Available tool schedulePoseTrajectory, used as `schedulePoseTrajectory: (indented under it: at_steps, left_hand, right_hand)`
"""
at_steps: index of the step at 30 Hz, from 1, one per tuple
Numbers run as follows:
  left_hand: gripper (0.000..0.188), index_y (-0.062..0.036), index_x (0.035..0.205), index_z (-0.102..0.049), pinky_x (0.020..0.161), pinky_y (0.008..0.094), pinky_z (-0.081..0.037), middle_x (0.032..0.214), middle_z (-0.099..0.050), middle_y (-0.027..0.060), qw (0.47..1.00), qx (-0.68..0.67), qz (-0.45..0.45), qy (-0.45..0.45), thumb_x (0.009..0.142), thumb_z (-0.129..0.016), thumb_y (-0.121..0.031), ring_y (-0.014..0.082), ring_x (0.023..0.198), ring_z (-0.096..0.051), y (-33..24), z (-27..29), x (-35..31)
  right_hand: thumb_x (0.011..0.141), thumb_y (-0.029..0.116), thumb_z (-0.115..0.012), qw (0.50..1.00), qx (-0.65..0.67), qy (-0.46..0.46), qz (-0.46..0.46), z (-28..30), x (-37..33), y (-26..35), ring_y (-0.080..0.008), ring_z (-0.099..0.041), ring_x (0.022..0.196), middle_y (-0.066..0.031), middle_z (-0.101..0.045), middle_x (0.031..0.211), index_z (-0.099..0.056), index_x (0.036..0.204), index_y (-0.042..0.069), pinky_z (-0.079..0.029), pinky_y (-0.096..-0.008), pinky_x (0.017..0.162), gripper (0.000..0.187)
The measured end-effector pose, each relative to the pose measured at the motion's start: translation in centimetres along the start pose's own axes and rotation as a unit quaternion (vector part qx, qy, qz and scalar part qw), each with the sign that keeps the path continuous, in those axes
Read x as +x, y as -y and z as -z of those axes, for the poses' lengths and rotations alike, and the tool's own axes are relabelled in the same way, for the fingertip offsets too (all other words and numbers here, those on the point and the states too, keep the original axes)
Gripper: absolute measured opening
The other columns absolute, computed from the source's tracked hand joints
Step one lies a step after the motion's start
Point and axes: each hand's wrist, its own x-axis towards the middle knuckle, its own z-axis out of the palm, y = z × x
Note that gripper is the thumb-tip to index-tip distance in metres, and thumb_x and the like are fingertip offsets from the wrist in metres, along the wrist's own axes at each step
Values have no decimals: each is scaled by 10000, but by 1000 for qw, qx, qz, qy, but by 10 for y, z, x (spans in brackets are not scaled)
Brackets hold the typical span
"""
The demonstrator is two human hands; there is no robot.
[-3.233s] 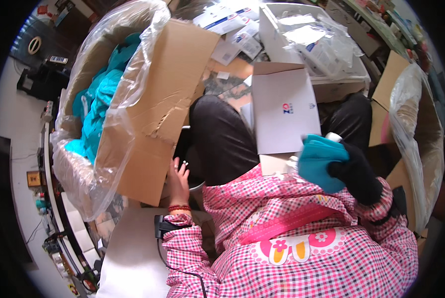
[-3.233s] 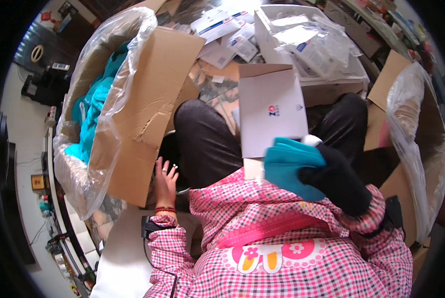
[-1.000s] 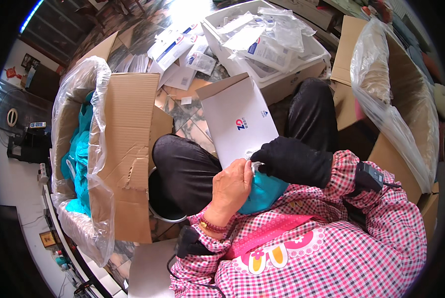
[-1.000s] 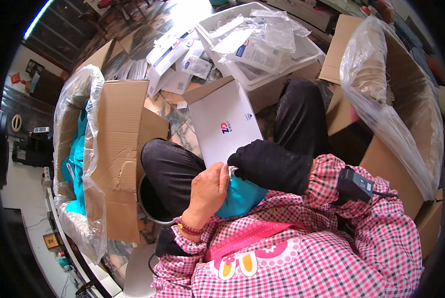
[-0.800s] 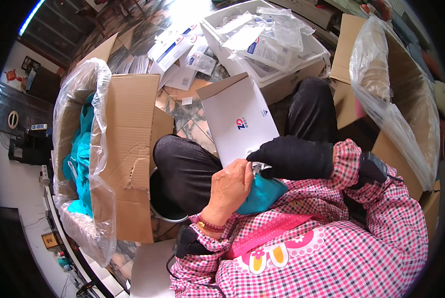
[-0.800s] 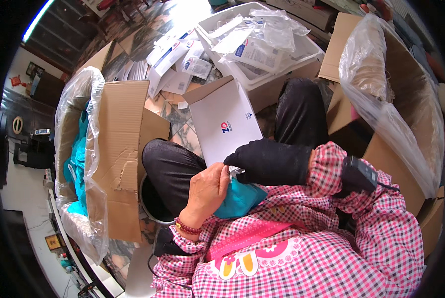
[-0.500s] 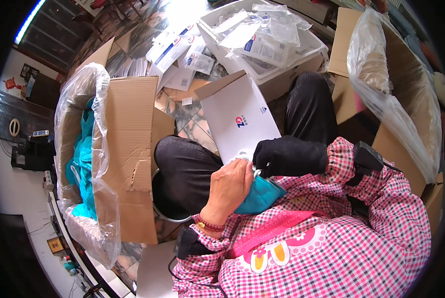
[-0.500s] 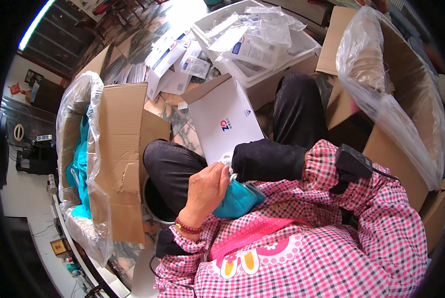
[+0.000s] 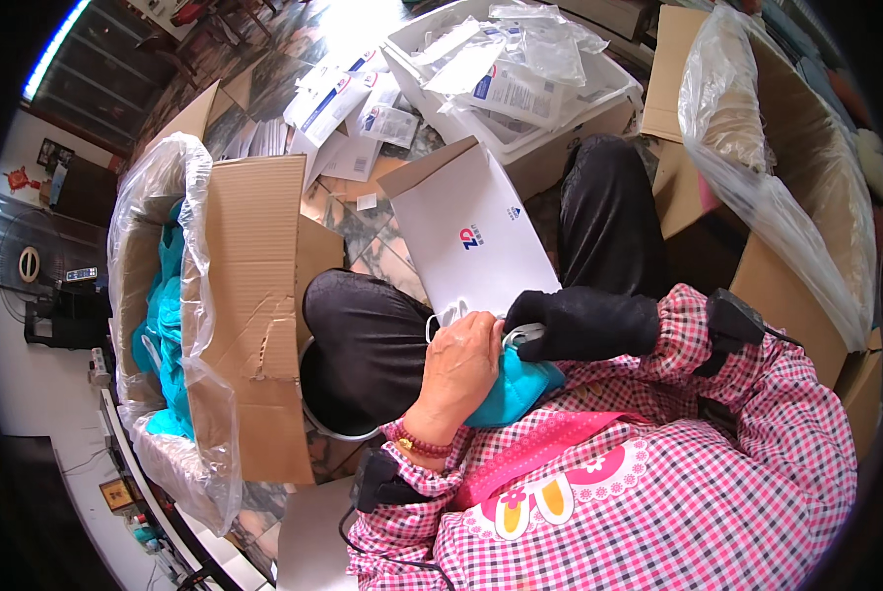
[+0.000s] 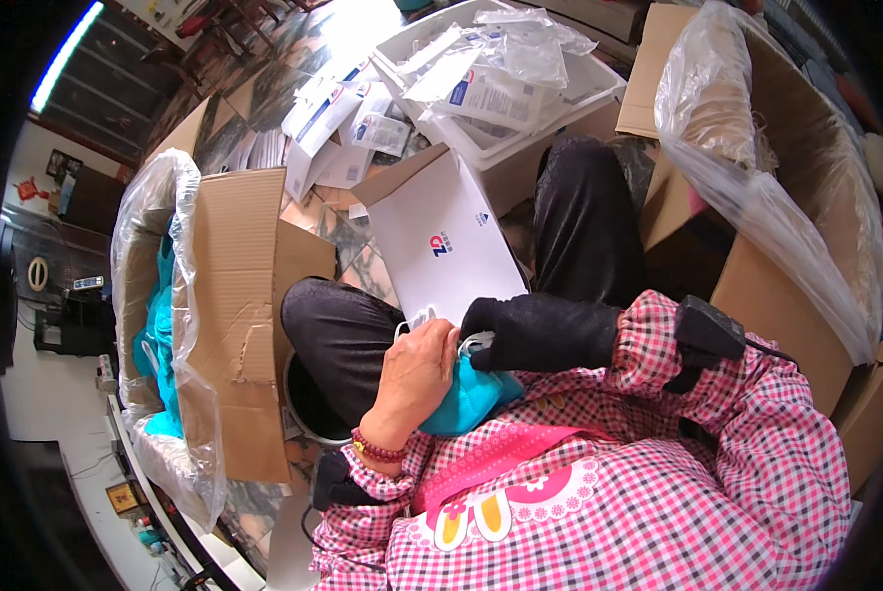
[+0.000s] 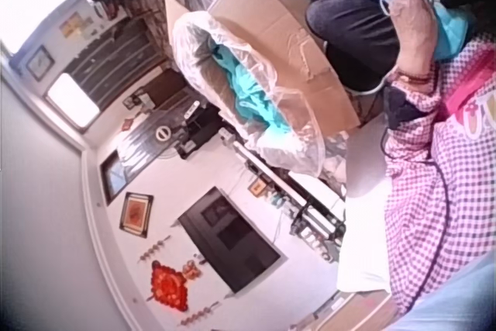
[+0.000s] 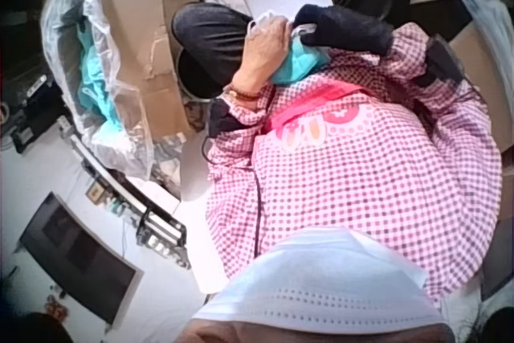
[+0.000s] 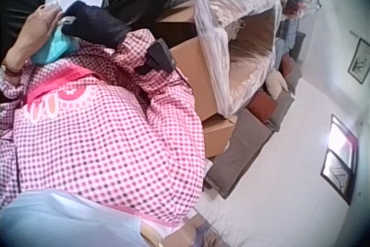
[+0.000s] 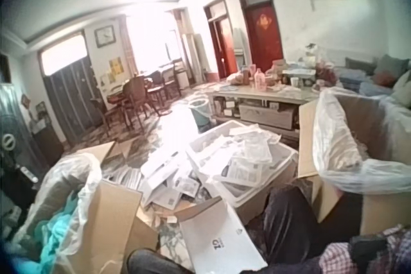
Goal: The person is folding and placing surgical-style face masks into retail boxes.
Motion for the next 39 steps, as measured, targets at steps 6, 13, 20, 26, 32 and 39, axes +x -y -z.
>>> schedulePoseTrajectory:
  at_steps: [6,13,20,26,32,39]
  left_hand:
    - [234,-57,888,-592,669,454,-482,796,-625,167,998,7,58,19,1009,-493,-231,381,760,-619,-4,-11,-2]
    - [282,-41,833,-598,611,483,-469,747,-616,189,995,-26,72,-65,994,-530,-262,406,706,-613,0,-27,0]
    - [287,-66,804,-648,566,485,-478,695,-621,190,993,-16,89,-79,988,-549,-262,407,648,-619,18,-61,-10]
    - [242,-49,765,-627,481,473,-488,653,-603,195,966,225,34,-126,971,-526,-128,357,579,-627,81,-82,-16]
    - [340,44,912,-683,569,435,-482,752,-652,245,950,-95,218,-203,1019,-498,-219,398,652,-644,59,-5,8]
    - [325,24,871,-657,605,410,-470,722,-615,223,977,-198,67,-38,1015,-519,-233,382,668,-620,24,29,-2]
  right_hand:
    - [841,119,-632,966,-224,-3,128,-8,-2,-9,-319,-686,799,-156,-674,860,-647,1051,31,-529,-411,713,229]
    - [735,174,-630,841,-483,-92,226,-16,3,1,-250,-633,740,-82,-629,745,-681,729,72,-478,-384,679,114]
    - [741,203,-639,922,-355,61,141,-37,-16,-12,-257,-626,749,-123,-617,764,-657,732,71,-492,-412,680,133]
    - [779,259,-658,942,-141,39,303,-79,-48,-3,-240,-605,633,-117,-636,714,-667,710,65,-471,-389,593,207]
    - [839,44,-641,975,-21,-161,150,-17,-51,-7,-297,-627,803,-146,-625,884,-629,970,32,-504,-372,698,131]
    - [964,62,-548,851,514,-59,-92,-12,24,-21,-85,-566,688,-15,-630,864,-604,1111,-9,-507,-255,628,173]
